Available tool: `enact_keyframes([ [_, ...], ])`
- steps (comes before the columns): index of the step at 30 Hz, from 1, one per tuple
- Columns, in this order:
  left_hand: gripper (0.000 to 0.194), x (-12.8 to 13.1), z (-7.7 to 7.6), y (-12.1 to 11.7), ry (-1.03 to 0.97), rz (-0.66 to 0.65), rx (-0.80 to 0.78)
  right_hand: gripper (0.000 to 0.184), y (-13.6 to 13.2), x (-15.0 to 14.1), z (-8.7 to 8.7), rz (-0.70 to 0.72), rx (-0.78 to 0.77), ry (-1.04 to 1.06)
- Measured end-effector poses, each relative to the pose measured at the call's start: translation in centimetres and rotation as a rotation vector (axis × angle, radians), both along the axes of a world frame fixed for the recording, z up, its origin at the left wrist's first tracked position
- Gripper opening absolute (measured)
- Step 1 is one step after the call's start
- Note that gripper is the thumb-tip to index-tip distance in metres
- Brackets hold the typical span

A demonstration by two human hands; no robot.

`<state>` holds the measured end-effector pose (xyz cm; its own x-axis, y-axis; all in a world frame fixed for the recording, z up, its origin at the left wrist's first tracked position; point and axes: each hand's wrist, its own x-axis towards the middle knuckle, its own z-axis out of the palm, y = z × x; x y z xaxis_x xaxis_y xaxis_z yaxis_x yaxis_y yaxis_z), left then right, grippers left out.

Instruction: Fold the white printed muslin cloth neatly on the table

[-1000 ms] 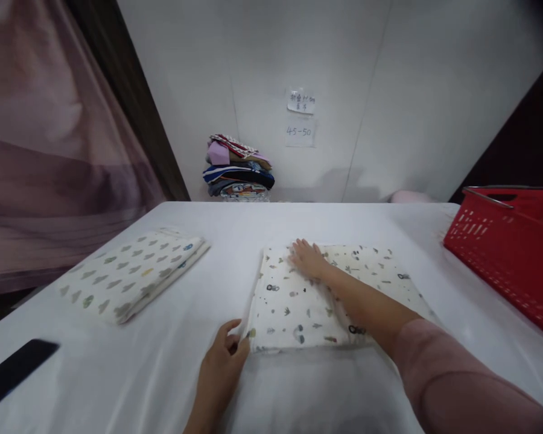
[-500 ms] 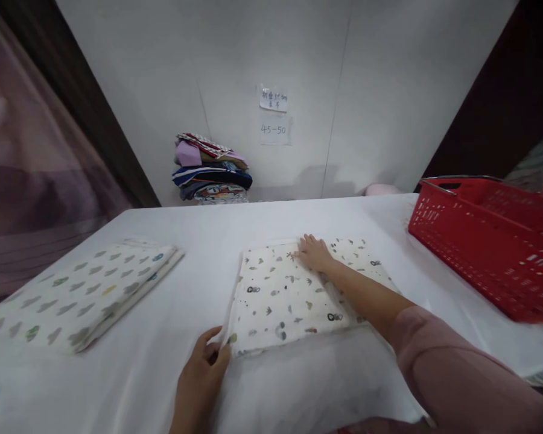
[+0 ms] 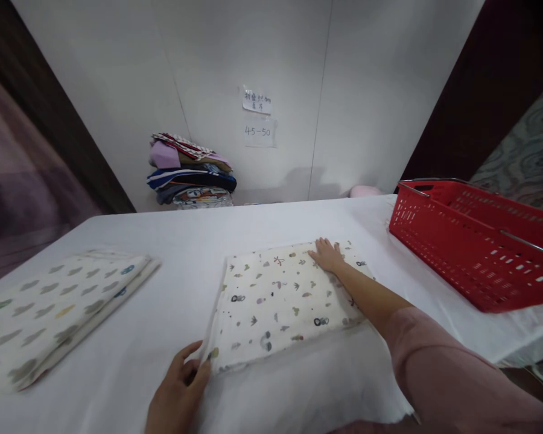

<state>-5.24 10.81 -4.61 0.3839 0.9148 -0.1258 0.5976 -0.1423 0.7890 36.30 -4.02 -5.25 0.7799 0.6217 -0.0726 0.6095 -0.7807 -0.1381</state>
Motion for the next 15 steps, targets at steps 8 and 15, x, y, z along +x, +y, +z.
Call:
enact_keyframes([
  [8,0.060,-0.5,-0.9,1.0,0.069,-0.141,-0.019,0.073,-2.6,1.7,0.2,-0.071,0.034,-0.040],
  [15,0.059,-0.4,-0.6,0.8,0.063,-0.158,-0.011,0.069,-5.1,2.5,0.1,-0.114,0.009,-0.065],
])
